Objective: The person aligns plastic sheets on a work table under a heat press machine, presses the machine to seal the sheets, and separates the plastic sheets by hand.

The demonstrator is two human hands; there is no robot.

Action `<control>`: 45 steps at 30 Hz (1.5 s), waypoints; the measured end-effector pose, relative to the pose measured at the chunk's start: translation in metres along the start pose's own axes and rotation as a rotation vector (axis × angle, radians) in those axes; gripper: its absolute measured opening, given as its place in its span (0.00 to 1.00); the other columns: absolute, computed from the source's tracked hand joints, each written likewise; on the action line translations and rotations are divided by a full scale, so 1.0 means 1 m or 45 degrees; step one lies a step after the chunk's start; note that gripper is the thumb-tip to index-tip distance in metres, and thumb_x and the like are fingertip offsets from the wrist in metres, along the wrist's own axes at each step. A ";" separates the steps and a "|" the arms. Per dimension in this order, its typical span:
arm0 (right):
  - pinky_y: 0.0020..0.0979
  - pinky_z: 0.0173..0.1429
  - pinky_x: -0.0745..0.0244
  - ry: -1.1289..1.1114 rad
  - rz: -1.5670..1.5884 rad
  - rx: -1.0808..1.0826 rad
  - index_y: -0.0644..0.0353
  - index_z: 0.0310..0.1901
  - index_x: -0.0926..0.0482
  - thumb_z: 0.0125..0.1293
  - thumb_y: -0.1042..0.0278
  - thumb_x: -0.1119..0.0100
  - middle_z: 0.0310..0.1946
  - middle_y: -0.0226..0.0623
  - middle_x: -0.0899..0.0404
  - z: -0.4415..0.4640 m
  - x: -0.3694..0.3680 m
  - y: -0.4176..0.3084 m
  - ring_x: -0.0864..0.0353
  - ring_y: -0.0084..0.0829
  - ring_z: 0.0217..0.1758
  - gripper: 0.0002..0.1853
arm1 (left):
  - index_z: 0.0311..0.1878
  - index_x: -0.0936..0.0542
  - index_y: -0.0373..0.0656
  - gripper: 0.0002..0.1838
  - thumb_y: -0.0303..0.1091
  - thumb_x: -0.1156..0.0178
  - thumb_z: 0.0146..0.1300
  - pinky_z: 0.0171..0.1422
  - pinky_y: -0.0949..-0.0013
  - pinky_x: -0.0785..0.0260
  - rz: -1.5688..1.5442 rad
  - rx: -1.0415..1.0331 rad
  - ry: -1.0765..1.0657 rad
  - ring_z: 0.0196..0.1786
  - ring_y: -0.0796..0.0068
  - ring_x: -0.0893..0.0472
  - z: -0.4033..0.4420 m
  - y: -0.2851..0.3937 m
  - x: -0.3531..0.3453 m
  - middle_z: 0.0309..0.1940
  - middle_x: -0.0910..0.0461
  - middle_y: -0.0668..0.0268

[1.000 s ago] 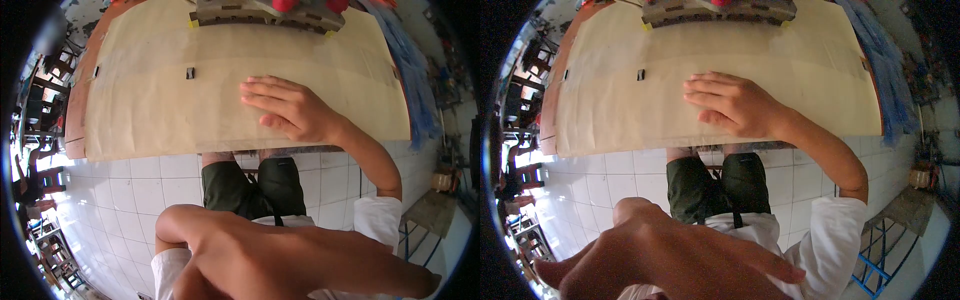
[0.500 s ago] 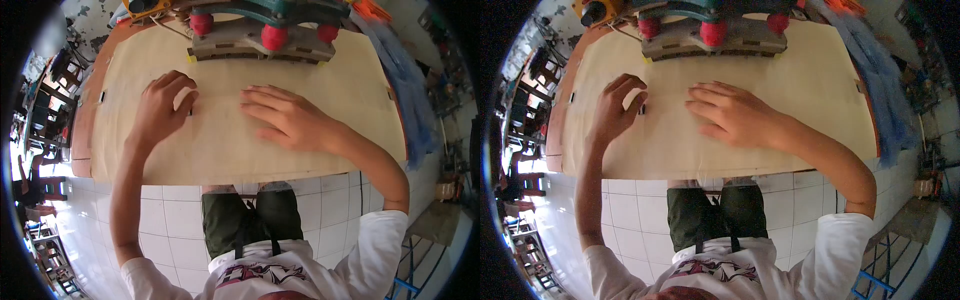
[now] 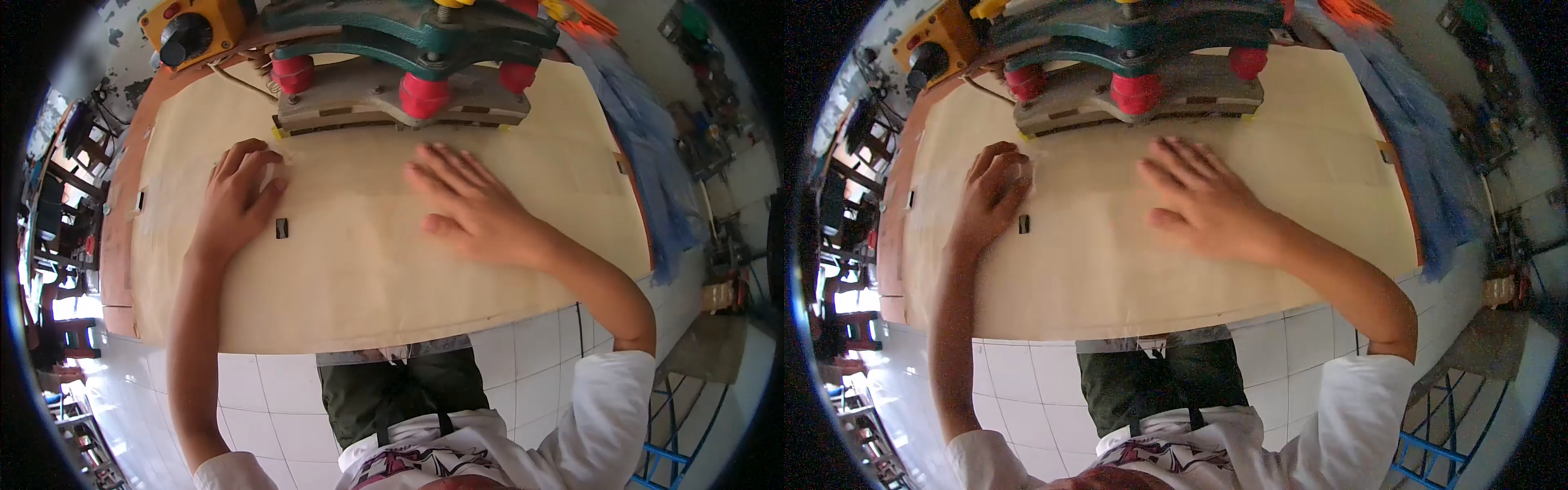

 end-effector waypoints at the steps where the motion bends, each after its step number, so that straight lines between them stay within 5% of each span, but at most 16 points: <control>1: 0.48 0.76 0.59 0.002 -0.003 -0.100 0.59 0.70 0.43 0.71 0.48 0.58 0.72 0.50 0.51 -0.014 0.004 0.012 0.55 0.48 0.76 0.32 | 0.46 0.23 0.40 0.14 0.34 0.42 0.58 0.63 0.57 0.39 0.009 0.004 -0.004 0.57 0.53 0.29 0.000 0.000 -0.001 0.52 0.27 0.56; 12: 0.43 0.76 0.56 0.000 -0.047 -0.927 0.63 0.69 0.43 0.73 0.50 0.61 0.72 0.51 0.49 -0.109 0.038 0.140 0.51 0.46 0.75 0.31 | 0.48 0.24 0.40 0.15 0.33 0.43 0.58 0.65 0.56 0.40 0.056 0.013 0.008 0.58 0.51 0.29 0.001 0.004 0.000 0.53 0.27 0.54; 21: 0.45 0.76 0.60 0.129 -0.059 -0.730 0.61 0.69 0.42 0.74 0.50 0.64 0.72 0.50 0.50 -0.073 0.027 0.180 0.56 0.44 0.77 0.30 | 0.58 0.25 0.44 0.23 0.46 0.49 0.64 0.75 0.52 0.56 0.361 0.390 0.137 0.66 0.60 0.32 -0.007 -0.019 0.009 0.64 0.31 0.59; 27: 0.46 0.77 0.63 0.124 -0.041 -0.769 0.57 0.70 0.42 0.73 0.47 0.63 0.73 0.46 0.52 -0.077 0.020 0.178 0.57 0.40 0.78 0.31 | 0.59 0.25 0.42 0.25 0.44 0.47 0.61 0.75 0.50 0.57 0.215 0.253 0.114 0.67 0.55 0.33 0.000 -0.014 0.003 0.64 0.31 0.55; 30: 0.45 0.74 0.50 0.329 -0.282 -0.596 0.58 0.65 0.33 0.69 0.49 0.53 0.69 0.47 0.41 -0.073 0.040 0.158 0.44 0.41 0.73 0.28 | 0.58 0.25 0.40 0.27 0.45 0.46 0.58 0.74 0.48 0.54 0.103 0.001 0.027 0.66 0.51 0.33 0.004 0.012 0.009 0.63 0.31 0.51; 33: 0.42 0.67 0.36 0.407 0.056 -0.596 0.60 0.56 0.24 0.62 0.54 0.41 0.60 0.45 0.28 -0.071 0.055 0.133 0.30 0.41 0.64 0.24 | 0.57 0.25 0.39 0.30 0.50 0.45 0.56 0.73 0.46 0.53 0.031 -0.072 -0.072 0.66 0.49 0.33 0.001 0.033 0.006 0.62 0.31 0.49; 35: 0.39 0.60 0.28 0.542 0.112 -0.221 0.60 0.48 0.19 0.56 0.57 0.35 0.53 0.43 0.22 -0.066 0.062 0.104 0.23 0.42 0.56 0.21 | 0.57 0.24 0.39 0.33 0.54 0.44 0.54 0.73 0.45 0.54 -0.032 -0.104 -0.208 0.67 0.48 0.34 0.001 0.046 0.000 0.63 0.31 0.49; 38: 0.40 0.61 0.30 0.462 0.025 -0.012 0.59 0.50 0.20 0.57 0.56 0.36 0.54 0.43 0.23 -0.054 0.055 0.071 0.25 0.42 0.59 0.22 | 0.58 0.24 0.40 0.33 0.55 0.43 0.54 0.73 0.44 0.54 0.040 -0.109 -0.271 0.68 0.48 0.36 0.000 0.049 -0.005 0.64 0.33 0.49; 45: 0.42 0.64 0.32 0.289 -0.164 -0.210 0.52 0.59 0.25 0.56 0.49 0.38 0.63 0.41 0.30 -0.052 0.038 0.070 0.30 0.48 0.64 0.29 | 0.59 0.25 0.44 0.35 0.57 0.41 0.51 0.74 0.44 0.56 0.112 0.005 -0.294 0.69 0.47 0.39 0.000 0.042 -0.012 0.66 0.36 0.49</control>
Point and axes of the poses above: each hand's wrist, its own z-axis towards the middle knuckle, its own x-axis out of the back of the hand, y = z × x, the point moved 6 cm from there along z, towards the middle knuckle
